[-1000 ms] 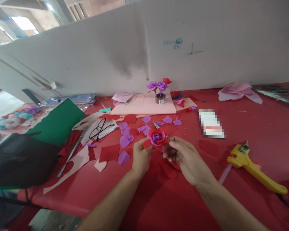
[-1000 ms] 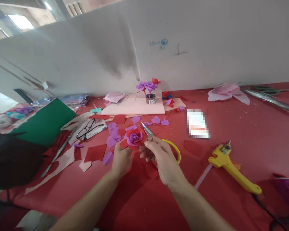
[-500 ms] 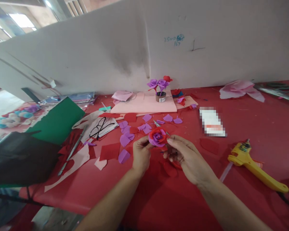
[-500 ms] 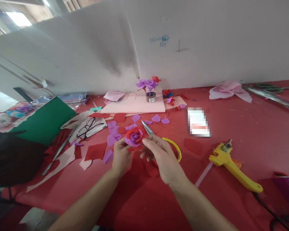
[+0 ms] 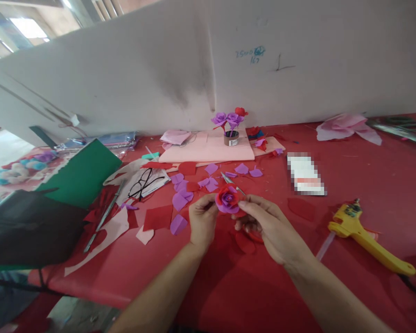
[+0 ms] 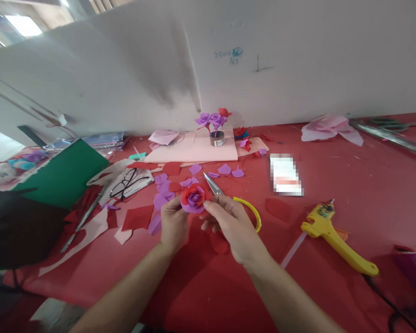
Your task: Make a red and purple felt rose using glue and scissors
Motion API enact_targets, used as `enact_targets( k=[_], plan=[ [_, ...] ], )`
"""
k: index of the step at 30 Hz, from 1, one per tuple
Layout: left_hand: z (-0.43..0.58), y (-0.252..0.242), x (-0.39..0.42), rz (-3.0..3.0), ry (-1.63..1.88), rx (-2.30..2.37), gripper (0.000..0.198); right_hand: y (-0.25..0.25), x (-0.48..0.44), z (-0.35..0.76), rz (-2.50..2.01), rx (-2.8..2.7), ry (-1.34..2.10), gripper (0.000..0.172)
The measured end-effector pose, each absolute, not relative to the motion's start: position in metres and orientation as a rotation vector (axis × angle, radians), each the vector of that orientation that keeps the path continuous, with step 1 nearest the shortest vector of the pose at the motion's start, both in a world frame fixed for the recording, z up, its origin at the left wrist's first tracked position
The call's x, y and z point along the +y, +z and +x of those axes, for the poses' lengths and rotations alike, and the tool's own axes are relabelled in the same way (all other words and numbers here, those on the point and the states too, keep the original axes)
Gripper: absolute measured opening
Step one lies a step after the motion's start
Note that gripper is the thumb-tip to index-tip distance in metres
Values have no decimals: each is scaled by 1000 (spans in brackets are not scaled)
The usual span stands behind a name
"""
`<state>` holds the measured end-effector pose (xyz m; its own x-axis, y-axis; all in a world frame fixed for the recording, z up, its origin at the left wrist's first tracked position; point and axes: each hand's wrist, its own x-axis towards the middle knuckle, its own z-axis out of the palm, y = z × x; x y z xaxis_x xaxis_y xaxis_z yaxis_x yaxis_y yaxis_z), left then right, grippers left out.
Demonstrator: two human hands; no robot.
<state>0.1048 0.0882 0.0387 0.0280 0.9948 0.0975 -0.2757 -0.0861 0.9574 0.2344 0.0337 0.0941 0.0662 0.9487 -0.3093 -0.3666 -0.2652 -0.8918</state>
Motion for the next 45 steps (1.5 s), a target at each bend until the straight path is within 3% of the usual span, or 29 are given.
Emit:
enact_targets(
  k=[16,23,31,45],
  plan=[
    [100,36,88,1144,1423,942,15,99,33,231,-1207,-751,1472,19],
    [106,39,87,1135,1266,923,5,97,32,232,-1067,-632,1500,19],
    [100,37,88,1283,1382,990,14,98,31,235,-1160,-728,1426,22],
    [102,37,88,1232,1352,1000,6,95,33,237,-1107,-718,1377,12]
  ],
)
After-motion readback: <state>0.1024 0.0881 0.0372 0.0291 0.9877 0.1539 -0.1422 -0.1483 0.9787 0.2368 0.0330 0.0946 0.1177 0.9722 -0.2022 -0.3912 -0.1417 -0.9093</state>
